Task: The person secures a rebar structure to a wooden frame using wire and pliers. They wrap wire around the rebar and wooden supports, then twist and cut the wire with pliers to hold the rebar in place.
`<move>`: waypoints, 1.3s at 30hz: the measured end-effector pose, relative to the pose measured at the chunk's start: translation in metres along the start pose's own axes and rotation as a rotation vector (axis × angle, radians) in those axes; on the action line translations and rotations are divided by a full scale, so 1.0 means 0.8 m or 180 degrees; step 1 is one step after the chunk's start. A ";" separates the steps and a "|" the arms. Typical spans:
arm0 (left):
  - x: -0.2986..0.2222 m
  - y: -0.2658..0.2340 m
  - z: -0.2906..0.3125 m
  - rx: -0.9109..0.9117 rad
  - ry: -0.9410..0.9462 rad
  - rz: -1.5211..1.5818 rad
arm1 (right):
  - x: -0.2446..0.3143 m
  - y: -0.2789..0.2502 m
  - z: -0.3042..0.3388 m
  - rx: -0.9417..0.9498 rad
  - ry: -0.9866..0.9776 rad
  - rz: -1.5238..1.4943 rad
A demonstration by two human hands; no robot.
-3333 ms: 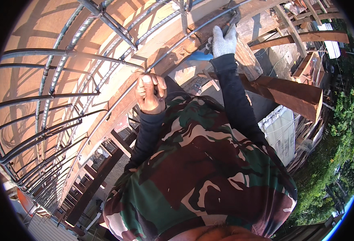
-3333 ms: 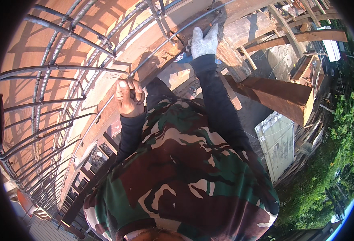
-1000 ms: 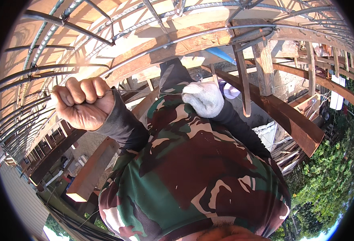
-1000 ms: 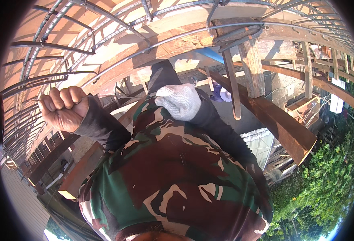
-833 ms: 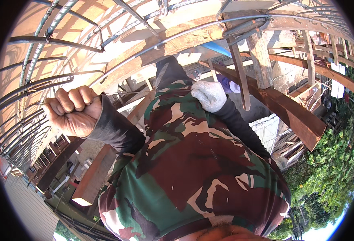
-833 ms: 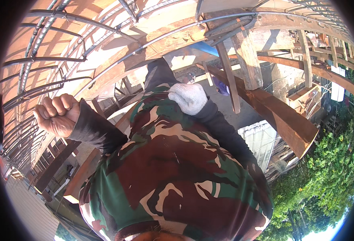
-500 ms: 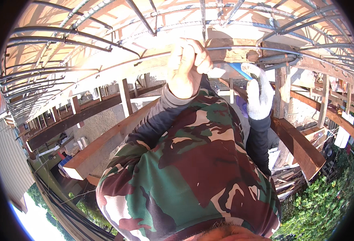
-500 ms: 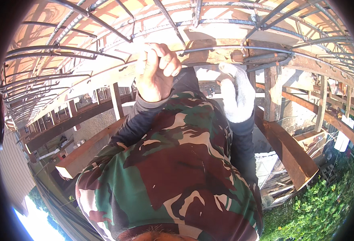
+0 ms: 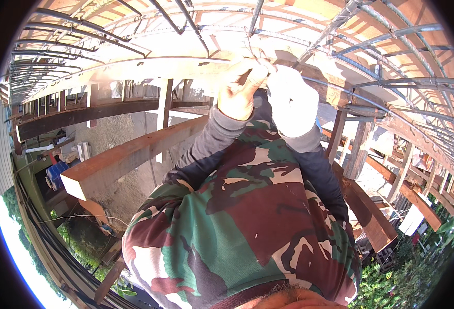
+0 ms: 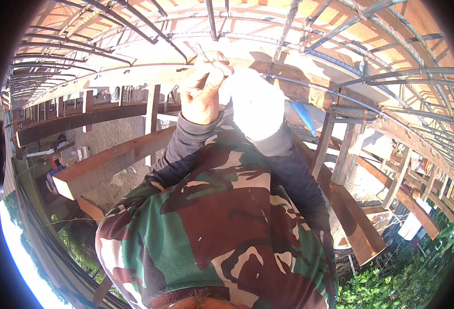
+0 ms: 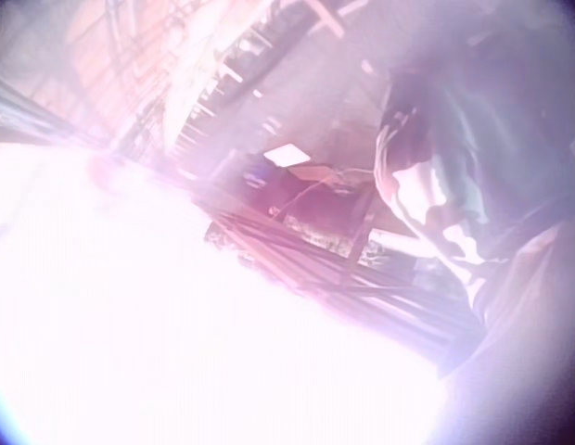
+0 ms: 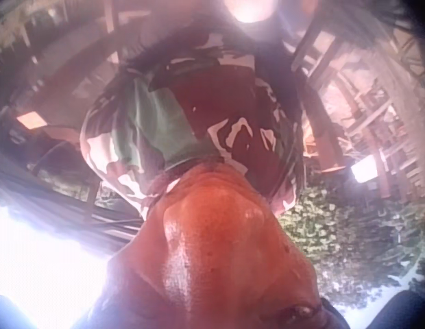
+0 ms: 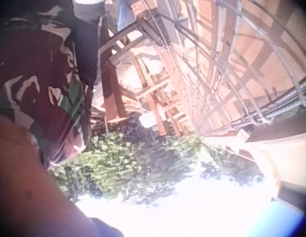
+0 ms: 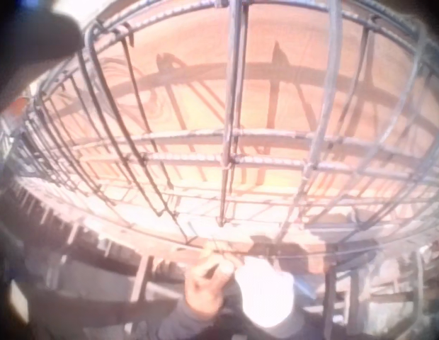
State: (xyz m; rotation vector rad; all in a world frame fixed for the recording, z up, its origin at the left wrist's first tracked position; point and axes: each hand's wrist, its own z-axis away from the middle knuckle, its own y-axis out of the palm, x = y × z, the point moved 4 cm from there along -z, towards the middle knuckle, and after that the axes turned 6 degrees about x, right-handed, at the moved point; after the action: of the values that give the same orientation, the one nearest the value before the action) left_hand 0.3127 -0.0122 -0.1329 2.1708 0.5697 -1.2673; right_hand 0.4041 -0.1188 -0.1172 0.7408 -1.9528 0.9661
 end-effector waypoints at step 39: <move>0.019 -0.138 0.012 -0.0602 -0.0239 -0.2722 | -0.084 0.068 -0.036 0.0775 -0.0278 0.2287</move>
State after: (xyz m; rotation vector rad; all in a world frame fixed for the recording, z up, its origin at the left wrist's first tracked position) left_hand 0.2469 0.0662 -0.1777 1.7397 1.6199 -1.5982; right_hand 0.4073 -0.0560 -0.1829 0.1866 -2.2479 1.6375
